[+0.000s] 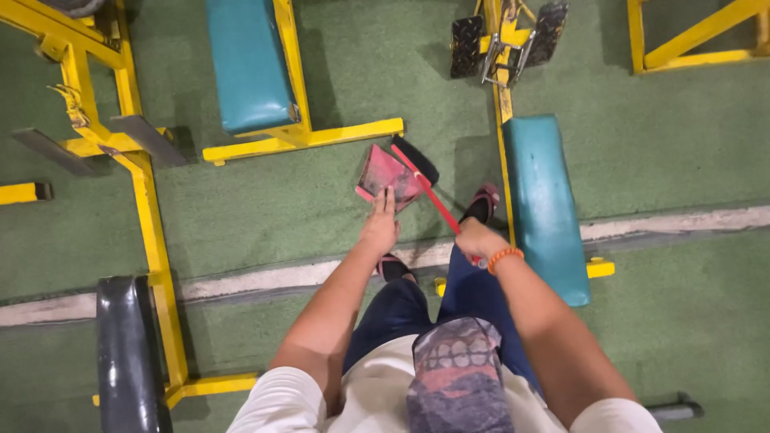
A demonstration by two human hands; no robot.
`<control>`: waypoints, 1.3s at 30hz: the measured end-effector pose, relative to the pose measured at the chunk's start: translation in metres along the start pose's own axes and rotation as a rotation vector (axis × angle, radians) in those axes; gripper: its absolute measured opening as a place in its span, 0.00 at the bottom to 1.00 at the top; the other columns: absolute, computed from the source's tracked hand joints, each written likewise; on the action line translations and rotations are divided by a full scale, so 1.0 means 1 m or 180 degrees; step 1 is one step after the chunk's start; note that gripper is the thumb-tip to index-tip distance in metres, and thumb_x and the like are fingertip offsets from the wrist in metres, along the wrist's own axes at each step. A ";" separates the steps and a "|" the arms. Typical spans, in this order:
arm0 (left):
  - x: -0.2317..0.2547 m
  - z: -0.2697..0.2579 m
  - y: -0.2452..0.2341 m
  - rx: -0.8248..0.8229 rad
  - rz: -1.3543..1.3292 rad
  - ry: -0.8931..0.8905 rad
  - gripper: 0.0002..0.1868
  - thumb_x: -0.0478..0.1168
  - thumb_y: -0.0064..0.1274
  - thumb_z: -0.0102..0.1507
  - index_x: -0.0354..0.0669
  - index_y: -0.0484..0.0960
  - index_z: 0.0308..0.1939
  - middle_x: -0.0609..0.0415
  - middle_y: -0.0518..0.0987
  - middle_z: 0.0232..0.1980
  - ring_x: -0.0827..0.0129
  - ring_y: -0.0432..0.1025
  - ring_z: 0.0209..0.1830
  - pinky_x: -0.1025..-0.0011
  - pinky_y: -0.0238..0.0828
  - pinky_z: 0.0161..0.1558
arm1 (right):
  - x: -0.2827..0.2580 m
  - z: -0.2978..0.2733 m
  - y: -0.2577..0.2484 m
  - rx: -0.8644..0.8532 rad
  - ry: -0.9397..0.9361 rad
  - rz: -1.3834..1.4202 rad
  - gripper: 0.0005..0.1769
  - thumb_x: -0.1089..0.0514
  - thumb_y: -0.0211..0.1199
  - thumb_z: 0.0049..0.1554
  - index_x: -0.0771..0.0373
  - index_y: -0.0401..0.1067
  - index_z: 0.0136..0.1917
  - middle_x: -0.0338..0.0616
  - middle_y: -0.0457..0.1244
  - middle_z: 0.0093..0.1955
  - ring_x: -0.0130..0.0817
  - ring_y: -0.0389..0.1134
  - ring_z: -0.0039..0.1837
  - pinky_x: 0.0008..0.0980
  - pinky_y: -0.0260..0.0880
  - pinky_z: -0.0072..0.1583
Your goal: Sweep the floor area between gym equipment using a small brush and a dustpan.
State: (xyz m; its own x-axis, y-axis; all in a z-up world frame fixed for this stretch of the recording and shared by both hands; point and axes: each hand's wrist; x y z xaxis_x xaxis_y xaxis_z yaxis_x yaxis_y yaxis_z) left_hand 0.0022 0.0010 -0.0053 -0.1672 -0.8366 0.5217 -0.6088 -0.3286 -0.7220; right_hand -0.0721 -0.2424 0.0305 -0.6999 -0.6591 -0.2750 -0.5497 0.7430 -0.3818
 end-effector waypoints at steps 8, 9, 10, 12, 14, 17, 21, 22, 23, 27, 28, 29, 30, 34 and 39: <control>0.005 0.006 -0.009 -0.0763 0.0715 -0.0327 0.54 0.40 0.52 0.62 0.44 0.31 0.82 0.42 0.35 0.85 0.46 0.41 0.84 0.35 0.54 0.70 | -0.031 0.005 0.004 -0.0117 0.0011 -0.0304 0.19 0.62 0.49 0.47 0.69 0.76 0.22 0.57 0.65 0.21 0.46 0.71 0.25 0.44 0.73 0.32; 0.005 0.005 -0.012 -0.0783 0.0728 -0.0333 0.54 0.40 0.52 0.62 0.44 0.31 0.82 0.42 0.35 0.85 0.46 0.41 0.84 0.35 0.54 0.70 | -0.035 0.005 0.009 -0.0135 0.0015 -0.0287 0.19 0.62 0.49 0.47 0.69 0.76 0.22 0.57 0.65 0.21 0.46 0.71 0.25 0.44 0.73 0.32; 0.005 0.004 -0.014 -0.0804 0.0733 -0.0310 0.55 0.40 0.53 0.62 0.44 0.31 0.82 0.42 0.34 0.85 0.46 0.41 0.84 0.35 0.55 0.70 | -0.038 0.006 0.014 -0.0179 0.0001 -0.0468 0.18 0.62 0.50 0.46 0.67 0.77 0.23 0.55 0.66 0.22 0.46 0.72 0.28 0.42 0.73 0.35; 0.008 0.007 -0.014 -0.0848 0.0743 -0.0255 0.56 0.40 0.54 0.61 0.45 0.31 0.82 0.43 0.34 0.85 0.46 0.40 0.84 0.35 0.55 0.70 | -0.037 0.013 0.023 -0.0216 0.0015 -0.0624 0.17 0.63 0.52 0.46 0.65 0.77 0.23 0.53 0.67 0.23 0.45 0.74 0.32 0.41 0.74 0.38; 0.010 0.012 -0.012 -0.0839 0.0827 -0.0304 0.57 0.40 0.56 0.61 0.46 0.31 0.82 0.43 0.34 0.85 0.47 0.41 0.84 0.35 0.56 0.70 | -0.031 0.028 0.030 -0.0198 0.0007 -0.0774 0.14 0.63 0.55 0.44 0.62 0.77 0.21 0.51 0.67 0.22 0.46 0.76 0.36 0.41 0.76 0.43; 0.012 0.018 -0.009 -0.0842 0.0866 -0.0380 0.57 0.41 0.55 0.61 0.46 0.30 0.82 0.44 0.35 0.85 0.49 0.41 0.84 0.37 0.57 0.70 | -0.041 0.016 0.021 -0.0331 0.0070 -0.1122 0.08 0.66 0.63 0.43 0.62 0.79 0.24 0.51 0.70 0.28 0.45 0.77 0.45 0.41 0.76 0.49; 0.024 0.011 -0.019 -0.0811 0.0803 -0.0375 0.57 0.41 0.56 0.61 0.44 0.30 0.82 0.42 0.34 0.85 0.45 0.40 0.84 0.37 0.56 0.70 | -0.018 0.021 0.014 -0.0331 0.0203 -0.0976 0.11 0.66 0.60 0.46 0.64 0.79 0.25 0.52 0.69 0.27 0.46 0.77 0.42 0.38 0.76 0.48; 0.029 0.010 -0.022 -0.0796 0.0826 -0.0396 0.55 0.40 0.55 0.62 0.44 0.31 0.82 0.41 0.34 0.85 0.45 0.41 0.84 0.39 0.57 0.70 | -0.017 0.016 0.009 -0.0297 0.0188 -0.0820 0.09 0.66 0.60 0.45 0.66 0.79 0.27 0.54 0.70 0.30 0.49 0.76 0.46 0.42 0.76 0.49; 0.031 0.008 -0.027 -0.0769 0.0847 -0.0436 0.54 0.39 0.55 0.63 0.43 0.32 0.82 0.41 0.35 0.85 0.45 0.42 0.83 0.40 0.58 0.71 | -0.018 0.012 0.004 -0.0269 0.0157 -0.0678 0.08 0.66 0.60 0.45 0.68 0.80 0.29 0.56 0.71 0.32 0.52 0.76 0.50 0.46 0.76 0.51; 0.042 0.003 -0.037 -0.0769 0.0753 -0.0412 0.54 0.36 0.53 0.63 0.44 0.31 0.82 0.41 0.34 0.85 0.45 0.39 0.84 0.40 0.57 0.71 | -0.024 0.029 0.006 -0.0224 0.0004 -0.0461 0.09 0.68 0.61 0.46 0.74 0.80 0.40 0.62 0.72 0.42 0.58 0.73 0.57 0.50 0.75 0.56; 0.045 0.006 -0.039 -0.0807 0.0817 -0.0439 0.54 0.38 0.53 0.63 0.44 0.30 0.82 0.42 0.33 0.85 0.46 0.39 0.84 0.41 0.57 0.71 | -0.022 0.042 0.008 -0.0216 -0.0130 -0.0504 0.11 0.68 0.59 0.47 0.73 0.80 0.41 0.61 0.72 0.44 0.57 0.73 0.58 0.51 0.75 0.56; 0.045 -0.003 -0.041 -0.0867 0.0875 -0.0525 0.55 0.39 0.54 0.63 0.45 0.29 0.82 0.43 0.32 0.85 0.46 0.39 0.84 0.42 0.56 0.72 | -0.020 0.051 0.018 -0.0267 -0.0278 -0.0565 0.13 0.68 0.58 0.48 0.73 0.81 0.43 0.59 0.72 0.45 0.57 0.72 0.59 0.51 0.75 0.56; 0.040 0.000 -0.038 -0.0895 0.0879 -0.0537 0.55 0.39 0.54 0.63 0.45 0.29 0.82 0.43 0.32 0.85 0.46 0.39 0.84 0.42 0.56 0.72 | -0.028 0.041 0.017 -0.0294 -0.0270 -0.0554 0.13 0.68 0.58 0.48 0.73 0.81 0.43 0.59 0.72 0.45 0.57 0.72 0.59 0.51 0.75 0.56; 0.030 0.000 -0.030 -0.0885 0.0899 -0.0524 0.56 0.40 0.55 0.63 0.46 0.28 0.82 0.43 0.33 0.85 0.46 0.39 0.84 0.41 0.55 0.72 | -0.058 -0.011 0.003 -0.0300 -0.0078 -0.0223 0.18 0.62 0.53 0.56 0.77 0.74 0.55 0.66 0.70 0.54 0.58 0.70 0.63 0.51 0.73 0.61; 0.028 0.003 -0.034 -0.0938 0.0838 -0.0467 0.56 0.40 0.53 0.63 0.48 0.26 0.82 0.43 0.34 0.85 0.46 0.39 0.84 0.40 0.55 0.72 | -0.051 0.034 0.036 -0.0313 -0.0110 -0.0248 0.22 0.61 0.51 0.57 0.75 0.74 0.59 0.64 0.68 0.61 0.55 0.69 0.67 0.52 0.72 0.63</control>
State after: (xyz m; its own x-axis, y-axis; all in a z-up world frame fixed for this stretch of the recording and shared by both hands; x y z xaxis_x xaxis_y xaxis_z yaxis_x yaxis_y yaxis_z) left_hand 0.0204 -0.0124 0.0322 -0.2476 -0.9358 0.2511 -0.7593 0.0264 -0.6502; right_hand -0.0404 -0.1860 0.0009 -0.6382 -0.7177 -0.2786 -0.6450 0.6961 -0.3154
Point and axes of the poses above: each hand's wrist, its own z-axis towards the middle knuckle, its own y-axis out of the palm, x = y × z
